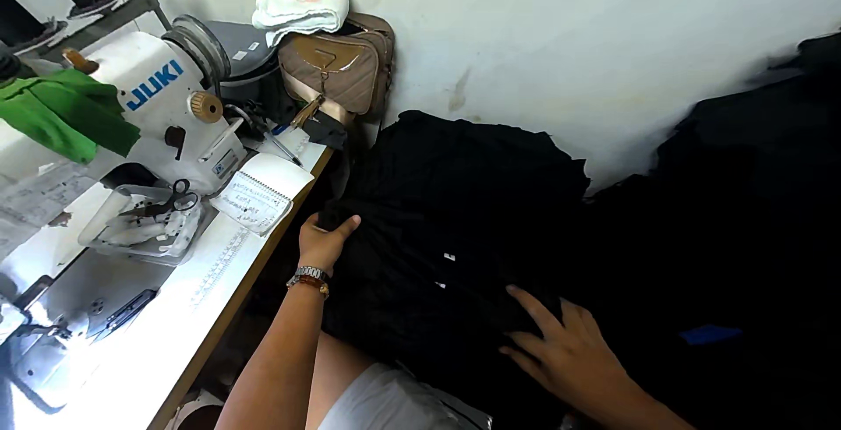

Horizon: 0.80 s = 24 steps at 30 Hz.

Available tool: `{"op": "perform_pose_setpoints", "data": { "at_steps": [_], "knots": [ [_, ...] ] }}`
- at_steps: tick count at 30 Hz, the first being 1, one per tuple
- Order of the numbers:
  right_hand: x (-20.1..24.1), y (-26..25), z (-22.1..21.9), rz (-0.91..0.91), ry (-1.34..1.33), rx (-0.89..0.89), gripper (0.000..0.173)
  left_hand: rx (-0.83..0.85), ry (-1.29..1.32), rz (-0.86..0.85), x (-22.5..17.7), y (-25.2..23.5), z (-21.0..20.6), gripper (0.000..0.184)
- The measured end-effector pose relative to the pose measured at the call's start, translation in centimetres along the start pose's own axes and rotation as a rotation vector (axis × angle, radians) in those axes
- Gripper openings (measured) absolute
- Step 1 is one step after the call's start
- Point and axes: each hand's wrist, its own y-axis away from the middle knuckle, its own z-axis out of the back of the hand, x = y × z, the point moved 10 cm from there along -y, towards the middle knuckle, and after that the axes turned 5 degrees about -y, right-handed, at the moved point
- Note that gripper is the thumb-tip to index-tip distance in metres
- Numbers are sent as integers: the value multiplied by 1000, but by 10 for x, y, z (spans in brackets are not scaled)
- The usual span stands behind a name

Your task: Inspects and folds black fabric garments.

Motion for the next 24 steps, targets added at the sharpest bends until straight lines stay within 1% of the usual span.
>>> {"op": "perform_pose_setpoints", "data": {
  "at_steps": [1,2,4,6,8,10,11,12,13,14,16,17,18,21,24],
  "knots": [
    [-10,-4,6,-14,-73,-6,20,0,0,-5,-1,0,1,49],
    [-24,-9,16,-36,-153,-25,19,-3,-1,-13,-2,-1,1,49],
    [-55,-23,39,-94,-258,-60,23,-7,7,-41,-6,-4,2,49],
    [-69,-36,50,-96,-289,-50,27,-11,39,-67,-11,-6,0,51],
    [-54,-42,43,-80,-280,52,31,-17,30,-88,-20,-2,1,51],
    [-27,-32,22,-109,-190,167,49,-11,-15,-83,-24,3,2,50],
    [-14,-24,11,-116,-104,178,56,-7,-24,-66,-21,4,3,50],
    [-4,-16,4,-123,-31,155,58,-4,-21,-45,-16,4,3,48],
    [2,-10,-1,-121,12,119,54,-3,-8,-26,-12,5,3,46],
    [4,-5,-3,-114,35,84,44,1,5,-14,-8,4,3,45],
    [-4,-2,-3,-103,-2,52,17,3,17,-17,-4,2,2,45],
    [-14,-5,0,-115,-64,46,10,-1,18,-27,-5,1,2,45],
    [-25,-9,6,-130,-140,34,10,-2,21,-40,-9,2,2,46],
    [-56,-24,39,-144,-355,-45,20,-16,63,-106,-25,1,4,48],
    [-85,-32,77,-152,-474,-85,27,-22,84,-167,-37,-2,5,49]
  ]
}}
